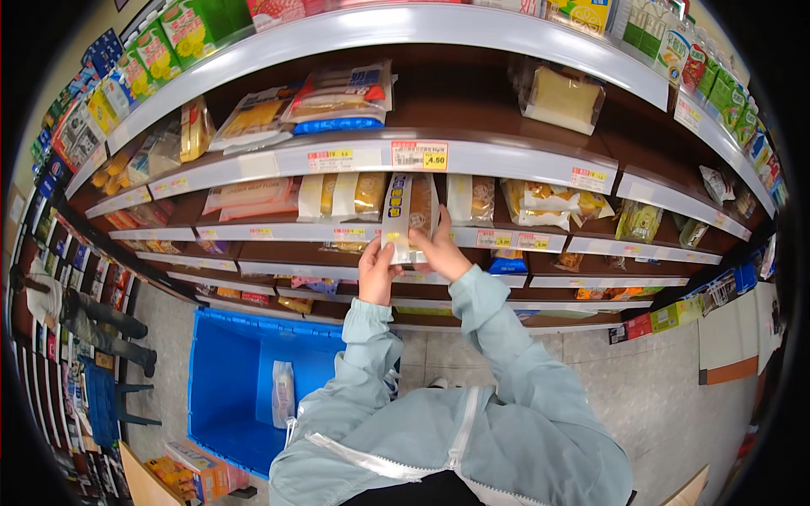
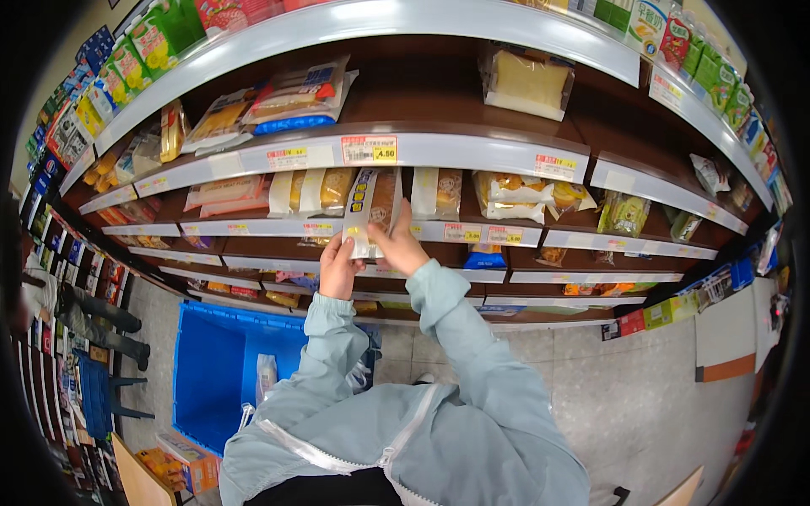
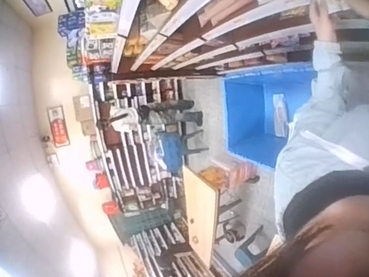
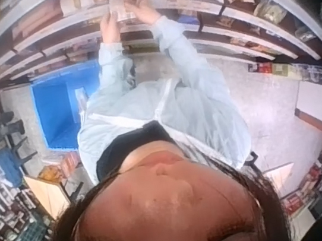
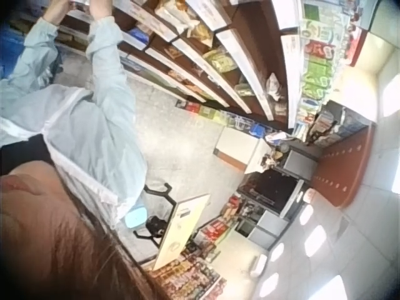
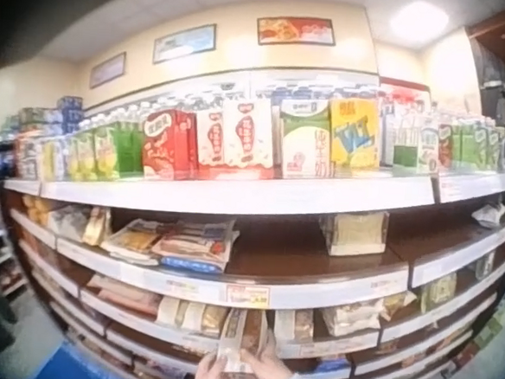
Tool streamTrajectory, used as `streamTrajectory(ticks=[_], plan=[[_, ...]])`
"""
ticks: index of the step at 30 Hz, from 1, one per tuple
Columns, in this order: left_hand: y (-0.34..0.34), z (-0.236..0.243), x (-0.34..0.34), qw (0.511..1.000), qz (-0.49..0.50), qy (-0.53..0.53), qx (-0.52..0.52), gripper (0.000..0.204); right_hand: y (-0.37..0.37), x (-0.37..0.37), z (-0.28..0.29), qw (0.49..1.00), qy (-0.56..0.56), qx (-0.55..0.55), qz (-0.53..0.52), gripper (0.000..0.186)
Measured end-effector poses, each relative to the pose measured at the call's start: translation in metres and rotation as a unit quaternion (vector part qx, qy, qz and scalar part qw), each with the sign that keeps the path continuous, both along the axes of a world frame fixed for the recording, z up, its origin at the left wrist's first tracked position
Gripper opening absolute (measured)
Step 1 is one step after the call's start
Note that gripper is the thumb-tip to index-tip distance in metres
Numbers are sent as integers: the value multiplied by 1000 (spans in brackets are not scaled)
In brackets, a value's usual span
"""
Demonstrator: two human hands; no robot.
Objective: Pick various packaged food items from store shelves and place them into a blue crate.
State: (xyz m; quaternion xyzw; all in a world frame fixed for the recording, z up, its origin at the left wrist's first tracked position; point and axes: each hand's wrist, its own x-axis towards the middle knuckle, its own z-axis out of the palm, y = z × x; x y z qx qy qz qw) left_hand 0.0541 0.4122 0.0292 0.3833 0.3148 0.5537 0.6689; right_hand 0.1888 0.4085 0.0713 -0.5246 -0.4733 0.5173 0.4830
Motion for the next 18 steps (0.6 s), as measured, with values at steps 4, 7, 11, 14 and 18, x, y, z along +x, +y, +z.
streamTrajectory(ticks=[4, 7, 11, 14, 18], plan=[[6, 9, 9, 999, 25, -13, -21, 24, -4, 7, 7, 924, -361, 120, -31, 70], [16, 15, 24, 998, 45, -38, -13, 25, 18, 10, 0, 923, -330, 184, -79, 53], [24, 9, 26, 996, 76, -37, -5, 44, 30, 10, -12, 941, -248, 220, -68, 48], [8, 14, 30, 996, 75, -35, -22, 58, 15, 13, -17, 968, -167, 189, -13, 53], [-18, -1, 16, 996, 9, 81, -23, 49, -20, 24, -40, 966, -90, 241, -31, 43]])
